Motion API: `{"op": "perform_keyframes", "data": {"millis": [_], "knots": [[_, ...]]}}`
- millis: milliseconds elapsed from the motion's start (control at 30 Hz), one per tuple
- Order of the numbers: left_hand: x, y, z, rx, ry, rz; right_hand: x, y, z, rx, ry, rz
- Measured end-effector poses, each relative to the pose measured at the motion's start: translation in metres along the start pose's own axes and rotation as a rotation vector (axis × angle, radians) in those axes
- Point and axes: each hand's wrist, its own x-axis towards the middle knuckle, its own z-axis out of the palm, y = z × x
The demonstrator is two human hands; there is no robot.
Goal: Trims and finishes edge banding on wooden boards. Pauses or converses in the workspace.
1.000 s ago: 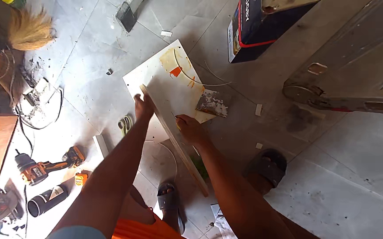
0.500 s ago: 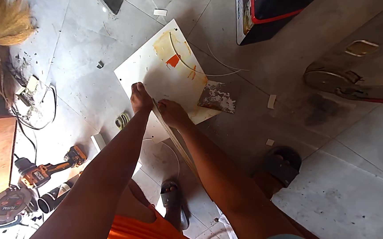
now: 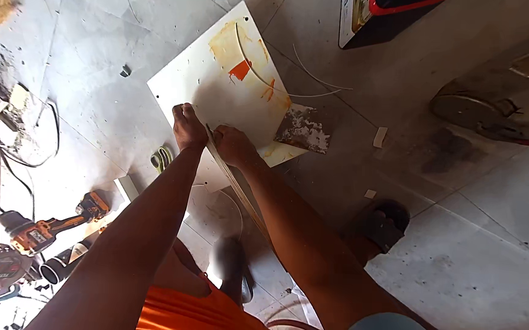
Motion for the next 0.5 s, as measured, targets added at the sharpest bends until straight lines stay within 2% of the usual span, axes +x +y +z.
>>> {"op": "perform_keyframes", "data": {"millis": [167, 300, 400, 500], "knots": [[0.000, 0.000, 0.001, 0.000, 0.013, -0.001, -0.031, 0.020, 0.010, 0.039, 0.004, 0.062], [0.000, 0.001, 0.001, 0.003, 0.012, -0.010, -0.018, 0.011, 0.008, 0.060, 0.057, 0.020], [0.001, 0.003, 0.001, -0.001, 0.016, -0.004, -0.004, 0.004, 0.001, 0.047, 0.022, 0.003], [-0.001, 0.002, -0.001, 0.012, 0.004, -0.003, -0.020, 0.013, 0.007, 0.030, 0.000, 0.053]]}}
